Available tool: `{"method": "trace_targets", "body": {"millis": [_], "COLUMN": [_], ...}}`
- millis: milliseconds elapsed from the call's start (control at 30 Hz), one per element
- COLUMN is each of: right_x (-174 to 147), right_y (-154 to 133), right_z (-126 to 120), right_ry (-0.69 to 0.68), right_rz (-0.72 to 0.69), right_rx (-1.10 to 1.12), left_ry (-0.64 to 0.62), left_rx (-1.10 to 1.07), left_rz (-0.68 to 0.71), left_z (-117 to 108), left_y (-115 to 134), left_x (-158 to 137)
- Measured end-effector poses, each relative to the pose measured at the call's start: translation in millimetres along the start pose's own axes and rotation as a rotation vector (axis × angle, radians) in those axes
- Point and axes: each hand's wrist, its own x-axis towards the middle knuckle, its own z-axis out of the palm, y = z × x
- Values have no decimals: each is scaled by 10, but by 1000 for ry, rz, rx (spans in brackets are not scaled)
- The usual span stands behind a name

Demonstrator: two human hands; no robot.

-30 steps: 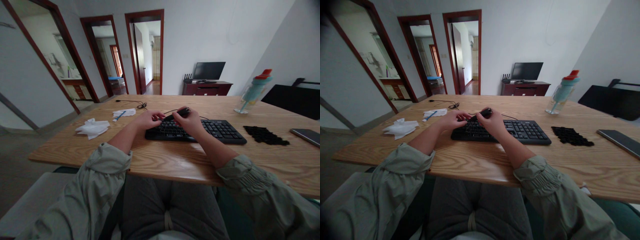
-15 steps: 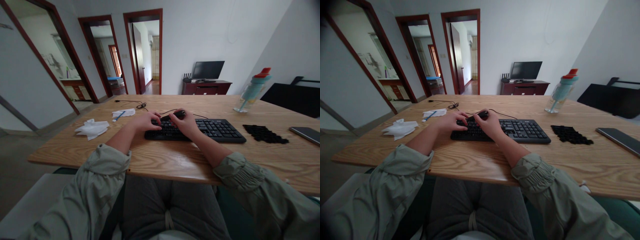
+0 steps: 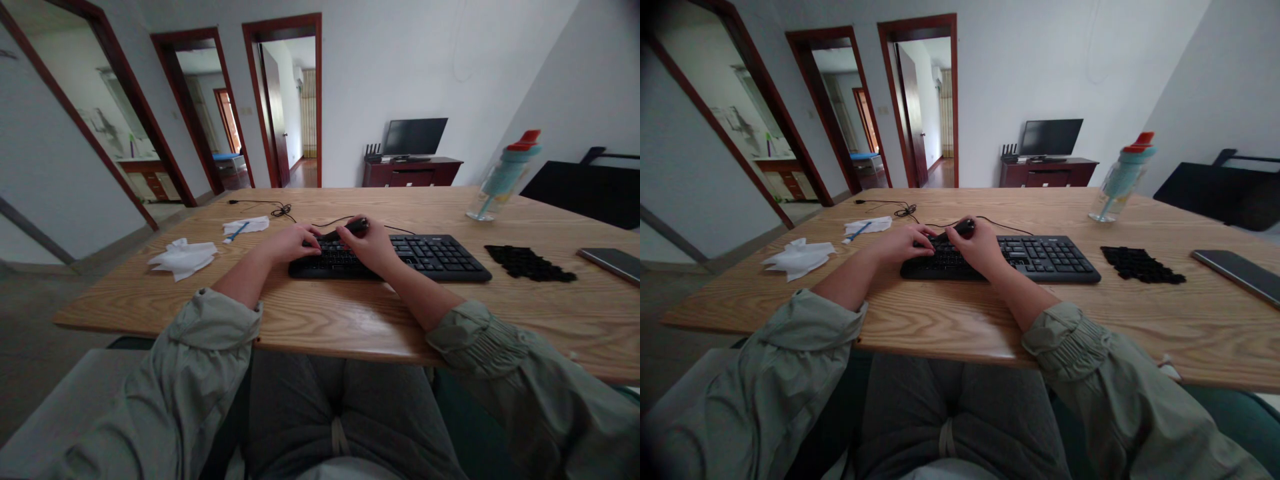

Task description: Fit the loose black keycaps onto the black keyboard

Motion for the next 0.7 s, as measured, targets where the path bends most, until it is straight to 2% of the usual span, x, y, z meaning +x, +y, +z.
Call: {"method": "trace_targets", "body": {"millis": [167, 300, 533, 700], "right_x": [-13, -36, -37, -32], "right_y": [22, 7, -29, -26], "right_z": [-17, -34, -43, -47], "right_ry": [18, 14, 15, 24], "right_rz": [-53, -63, -61, -70], "right_rx": [-90, -124, -149, -160], "left_ry": [-34, -9, 67, 71], "left_rx": [-12, -32, -61, -32], "left_rz": [-31, -74, -20, -8], "left_z": [-21, -40, -14, -9], "left_y": [-9, -35, -22, 7], "left_x": [-39, -86, -77, -74]}}
